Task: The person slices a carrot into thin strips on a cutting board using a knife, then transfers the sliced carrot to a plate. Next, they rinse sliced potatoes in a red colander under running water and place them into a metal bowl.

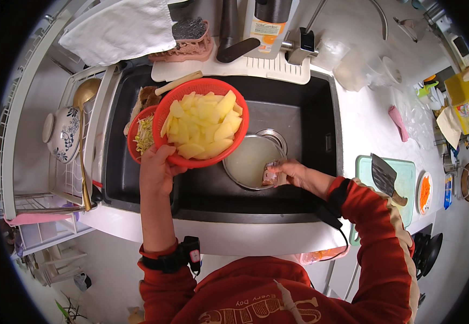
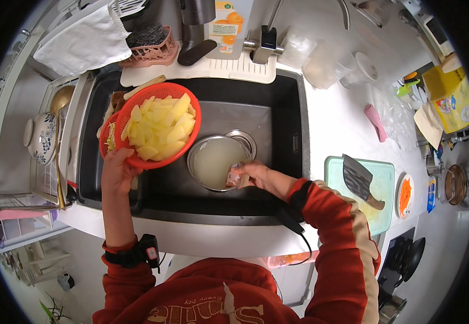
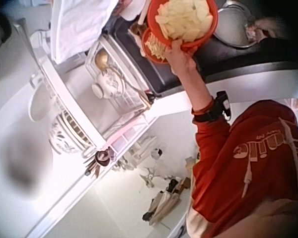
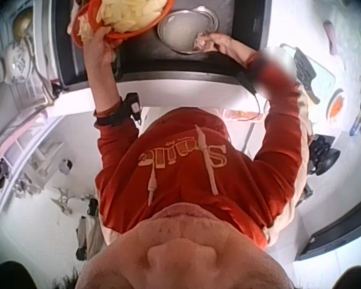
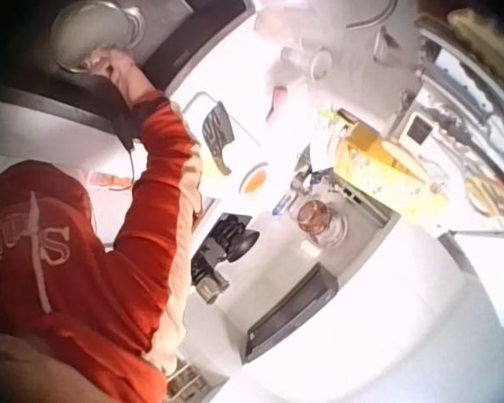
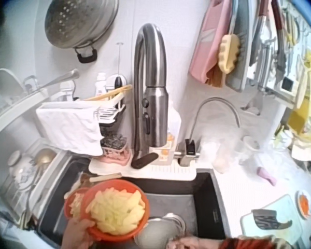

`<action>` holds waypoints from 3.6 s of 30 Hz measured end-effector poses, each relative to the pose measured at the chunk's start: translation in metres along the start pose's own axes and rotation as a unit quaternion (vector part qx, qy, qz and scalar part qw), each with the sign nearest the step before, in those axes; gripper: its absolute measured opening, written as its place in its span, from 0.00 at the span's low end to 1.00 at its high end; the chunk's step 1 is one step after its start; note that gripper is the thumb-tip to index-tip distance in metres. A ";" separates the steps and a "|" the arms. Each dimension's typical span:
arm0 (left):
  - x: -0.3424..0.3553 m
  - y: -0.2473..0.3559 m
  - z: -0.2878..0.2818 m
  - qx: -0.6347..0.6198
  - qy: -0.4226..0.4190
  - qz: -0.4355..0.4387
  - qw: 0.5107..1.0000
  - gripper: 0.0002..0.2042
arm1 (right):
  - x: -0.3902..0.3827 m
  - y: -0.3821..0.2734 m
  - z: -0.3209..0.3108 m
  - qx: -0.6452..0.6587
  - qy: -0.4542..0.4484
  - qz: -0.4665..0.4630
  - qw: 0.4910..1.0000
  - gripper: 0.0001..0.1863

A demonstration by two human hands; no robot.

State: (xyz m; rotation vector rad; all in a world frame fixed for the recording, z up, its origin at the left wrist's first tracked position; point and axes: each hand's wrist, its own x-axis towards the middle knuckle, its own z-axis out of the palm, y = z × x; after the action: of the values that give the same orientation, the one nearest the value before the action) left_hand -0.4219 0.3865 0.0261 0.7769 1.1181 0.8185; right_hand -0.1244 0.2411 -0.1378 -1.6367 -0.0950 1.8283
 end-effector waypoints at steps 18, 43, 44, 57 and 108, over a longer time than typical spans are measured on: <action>0.011 0.003 0.025 0.037 -0.031 -0.011 0.999 0.16 | -0.020 0.028 -0.016 0.167 -0.113 0.155 0.967 0.16; 0.019 0.009 0.029 0.016 -0.061 -0.010 0.998 0.15 | -0.064 0.009 -0.027 0.422 -0.427 0.077 0.796 0.18; 0.019 0.009 0.029 0.023 -0.056 -0.013 0.998 0.15 | -0.064 0.007 -0.027 0.421 -0.410 0.081 0.805 0.19; 0.010 0.006 0.018 0.026 -0.022 0.003 0.999 0.15 | 0.009 -0.020 0.006 0.037 0.145 -0.153 0.977 0.17; 0.000 -0.012 -0.012 0.016 0.026 -0.005 1.000 0.16 | -0.030 -0.201 0.033 -0.239 -0.078 -0.495 0.832 0.28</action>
State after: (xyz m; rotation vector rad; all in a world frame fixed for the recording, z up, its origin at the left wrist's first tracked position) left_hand -0.4311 0.3826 0.0131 0.7795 1.1824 0.8193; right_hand -0.0691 0.3924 -0.0104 -1.2964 -1.3085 1.1189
